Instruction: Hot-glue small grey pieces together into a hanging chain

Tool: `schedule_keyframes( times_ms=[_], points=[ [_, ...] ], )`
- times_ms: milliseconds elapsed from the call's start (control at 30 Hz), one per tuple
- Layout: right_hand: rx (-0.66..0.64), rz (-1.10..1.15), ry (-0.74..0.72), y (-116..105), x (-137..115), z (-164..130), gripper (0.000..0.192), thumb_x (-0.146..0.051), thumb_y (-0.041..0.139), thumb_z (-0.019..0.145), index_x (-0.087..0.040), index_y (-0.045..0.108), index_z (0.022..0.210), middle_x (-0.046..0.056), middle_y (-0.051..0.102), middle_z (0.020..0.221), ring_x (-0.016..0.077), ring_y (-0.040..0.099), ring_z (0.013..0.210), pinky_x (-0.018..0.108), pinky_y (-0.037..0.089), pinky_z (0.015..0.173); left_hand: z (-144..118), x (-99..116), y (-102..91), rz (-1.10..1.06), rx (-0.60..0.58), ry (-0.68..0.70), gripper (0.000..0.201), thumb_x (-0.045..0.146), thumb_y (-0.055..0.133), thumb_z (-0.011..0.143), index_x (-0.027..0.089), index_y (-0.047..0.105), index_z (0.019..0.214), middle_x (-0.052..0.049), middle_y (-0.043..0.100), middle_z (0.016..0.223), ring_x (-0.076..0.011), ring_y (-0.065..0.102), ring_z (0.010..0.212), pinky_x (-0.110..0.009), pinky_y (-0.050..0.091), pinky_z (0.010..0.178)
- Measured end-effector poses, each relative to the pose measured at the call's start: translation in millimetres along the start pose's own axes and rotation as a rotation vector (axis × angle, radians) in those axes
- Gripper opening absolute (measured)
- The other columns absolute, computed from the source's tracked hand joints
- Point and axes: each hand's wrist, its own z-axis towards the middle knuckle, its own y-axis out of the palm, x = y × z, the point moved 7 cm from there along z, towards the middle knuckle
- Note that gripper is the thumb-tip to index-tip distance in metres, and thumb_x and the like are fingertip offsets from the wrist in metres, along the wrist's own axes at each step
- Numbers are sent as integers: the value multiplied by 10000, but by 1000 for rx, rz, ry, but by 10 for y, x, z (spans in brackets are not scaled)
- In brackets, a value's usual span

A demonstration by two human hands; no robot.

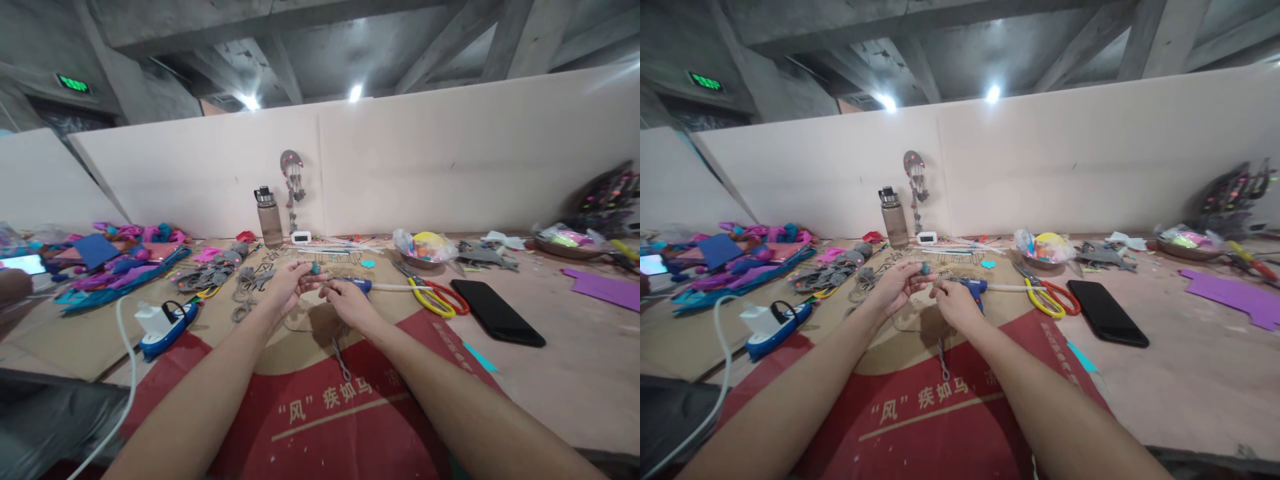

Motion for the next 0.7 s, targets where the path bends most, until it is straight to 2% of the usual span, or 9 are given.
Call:
schedule_keyframes(
  times_ms=[67, 133, 200, 267, 333, 400, 500, 600, 700],
  points=[
    [37, -108, -9, -128, -36, 9, 251, -238, 402, 823, -177, 621, 717, 21, 628, 724, 143, 542, 696, 249, 367, 654, 18, 29, -53, -12, 43, 26, 79, 145, 600, 769, 122, 529, 794, -62, 675, 732, -162, 686, 653, -207, 544, 540],
    [159, -259, -17, -352, -82, 4, 297, -289, 379, 863, -171, 613, 724, 47, 642, 751, 154, 555, 721, 259, 371, 669, 35, 63, -104, -11, 77, 56, 92, 158, 609, 765, 123, 527, 791, -61, 674, 729, -157, 685, 653, -212, 547, 559],
    [257, -428, 42, -551, -60, -17, 299, -329, 387, 873, -159, 616, 784, 84, 652, 782, 175, 569, 733, 277, 375, 669, 44, 87, -139, 18, 99, 78, 128, 184, 632, 751, 131, 525, 795, -51, 668, 725, -153, 680, 636, -206, 533, 526],
    [260, -563, 174, -646, 71, -43, 296, -385, 449, 844, -142, 617, 847, 127, 656, 807, 210, 588, 740, 298, 386, 651, 47, 94, -155, 63, 110, 85, 166, 213, 657, 731, 140, 523, 795, -37, 657, 720, -147, 671, 602, -187, 492, 454],
    [187, -627, 264, -621, 237, -64, 307, -420, 544, 776, -139, 618, 876, 148, 657, 813, 237, 606, 735, 309, 399, 626, 46, 92, -157, 106, 114, 88, 188, 237, 673, 715, 144, 531, 795, -25, 644, 713, -136, 657, 570, -167, 435, 397],
    [131, -616, 253, -547, 357, -65, 278, -357, 623, 701, -153, 620, 890, 135, 660, 799, 236, 613, 704, 303, 407, 597, 47, 94, -149, 138, 105, 99, 201, 259, 684, 702, 143, 548, 793, -13, 627, 696, -122, 644, 550, -156, 398, 380],
    [139, -514, 265, -508, 500, -43, 235, -250, 643, 632, -176, 628, 855, 81, 644, 681, 213, 596, 612, 287, 404, 544, 49, 107, -137, 162, 91, 122, 219, 285, 701, 683, 141, 572, 787, -2, 608, 671, -105, 625, 539, -147, 361, 377],
    [143, -359, 395, -520, 625, -7, 174, -283, 658, 600, -185, 622, 739, 28, 590, 551, 196, 570, 545, 271, 389, 497, 48, 130, -132, 170, 93, 142, 224, 290, 715, 666, 136, 592, 774, -3, 602, 668, -88, 601, 533, -147, 343, 386],
    [198, -173, 448, -540, 597, 20, 179, -323, 642, 620, -181, 611, 724, 29, 609, 585, 187, 581, 574, 256, 395, 499, 41, 156, -124, 167, 94, 171, 207, 278, 708, 667, 130, 600, 762, -4, 592, 668, -74, 573, 523, -152, 340, 394]
  ],
)
